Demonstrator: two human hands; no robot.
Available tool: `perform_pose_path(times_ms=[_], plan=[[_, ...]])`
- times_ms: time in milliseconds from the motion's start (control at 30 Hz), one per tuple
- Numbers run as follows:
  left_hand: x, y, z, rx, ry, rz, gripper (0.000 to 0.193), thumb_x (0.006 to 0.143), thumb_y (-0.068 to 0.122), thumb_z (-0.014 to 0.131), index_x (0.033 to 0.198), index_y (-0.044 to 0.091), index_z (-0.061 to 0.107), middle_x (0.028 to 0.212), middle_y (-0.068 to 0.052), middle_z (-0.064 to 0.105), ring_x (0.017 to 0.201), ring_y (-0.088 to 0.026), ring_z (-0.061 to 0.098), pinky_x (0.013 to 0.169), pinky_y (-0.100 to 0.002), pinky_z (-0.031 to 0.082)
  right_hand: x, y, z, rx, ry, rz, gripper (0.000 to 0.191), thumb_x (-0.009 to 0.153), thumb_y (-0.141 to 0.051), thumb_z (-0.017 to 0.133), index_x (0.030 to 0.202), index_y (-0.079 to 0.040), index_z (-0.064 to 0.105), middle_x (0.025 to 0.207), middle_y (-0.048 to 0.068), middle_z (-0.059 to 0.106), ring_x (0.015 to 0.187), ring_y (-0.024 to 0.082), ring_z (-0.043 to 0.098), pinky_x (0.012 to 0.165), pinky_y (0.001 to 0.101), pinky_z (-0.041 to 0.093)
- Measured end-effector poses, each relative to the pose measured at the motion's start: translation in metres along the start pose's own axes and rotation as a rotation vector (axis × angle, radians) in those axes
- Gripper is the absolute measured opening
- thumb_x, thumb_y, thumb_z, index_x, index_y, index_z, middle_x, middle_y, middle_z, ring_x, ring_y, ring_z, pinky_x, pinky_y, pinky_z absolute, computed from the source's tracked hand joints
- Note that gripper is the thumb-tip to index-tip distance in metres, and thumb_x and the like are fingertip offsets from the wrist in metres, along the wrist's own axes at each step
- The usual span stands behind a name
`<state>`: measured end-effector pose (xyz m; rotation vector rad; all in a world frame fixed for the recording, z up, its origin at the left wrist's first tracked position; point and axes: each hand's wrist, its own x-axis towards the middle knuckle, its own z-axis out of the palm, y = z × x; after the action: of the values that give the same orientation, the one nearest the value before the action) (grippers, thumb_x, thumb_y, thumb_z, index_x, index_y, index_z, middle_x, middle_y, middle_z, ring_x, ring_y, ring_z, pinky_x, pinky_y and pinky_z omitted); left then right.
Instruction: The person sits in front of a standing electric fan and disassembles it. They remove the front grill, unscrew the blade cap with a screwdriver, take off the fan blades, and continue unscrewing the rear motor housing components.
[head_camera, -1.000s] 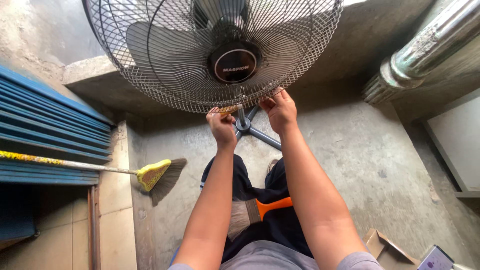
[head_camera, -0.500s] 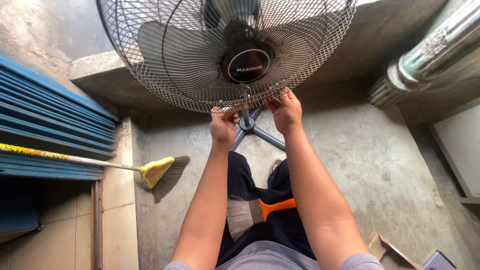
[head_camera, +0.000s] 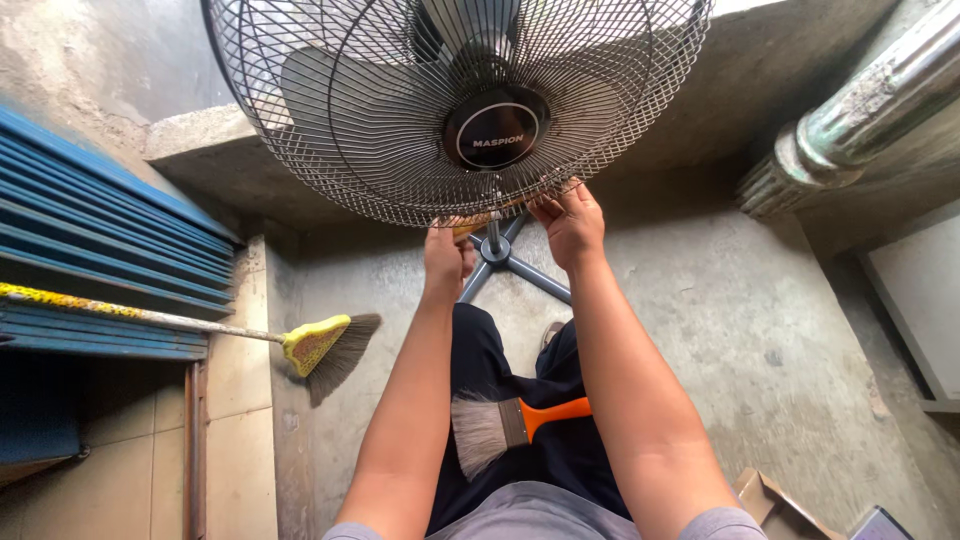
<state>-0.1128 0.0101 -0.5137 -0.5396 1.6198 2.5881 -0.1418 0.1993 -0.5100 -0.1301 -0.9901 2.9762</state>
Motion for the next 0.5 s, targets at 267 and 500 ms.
perform_pose_path(times_ms=[267,500], plan=[[-0.0015,-0.0084,-0.0054,-0.148,-0.112,0.114,0.027,0.110,0.036,0.044,0.114,0.010,0.048,0.087,-0.013,0.058,0.061,-0.020,0.046,0.053,-0.037,0.036,-0.0047,-0.0005,0.0009,0.014,-0.012,0.005,0.021,0.107,-0.024,0.056,0.118,-0.009,0.064,0.108,0.006,0.072,0.097,0.022,0.070,0.090,0.0430,0.059],[-0.0035,-0.0014,-0.0059,-0.485,-0.064,-0.012,0.021,0.099,0.020,0.038,0.113,0.009,0.051,0.093,-0.012,0.067,0.069,-0.023,0.067,0.061,-0.035,0.053,-0.0069,-0.0036,0.0017,-0.044,-0.009,0.025,0.025,0.107,-0.027,0.057,0.123,-0.009,0.064,0.111,0.006,0.073,0.098,0.021,0.069,0.089,0.0407,0.058]])
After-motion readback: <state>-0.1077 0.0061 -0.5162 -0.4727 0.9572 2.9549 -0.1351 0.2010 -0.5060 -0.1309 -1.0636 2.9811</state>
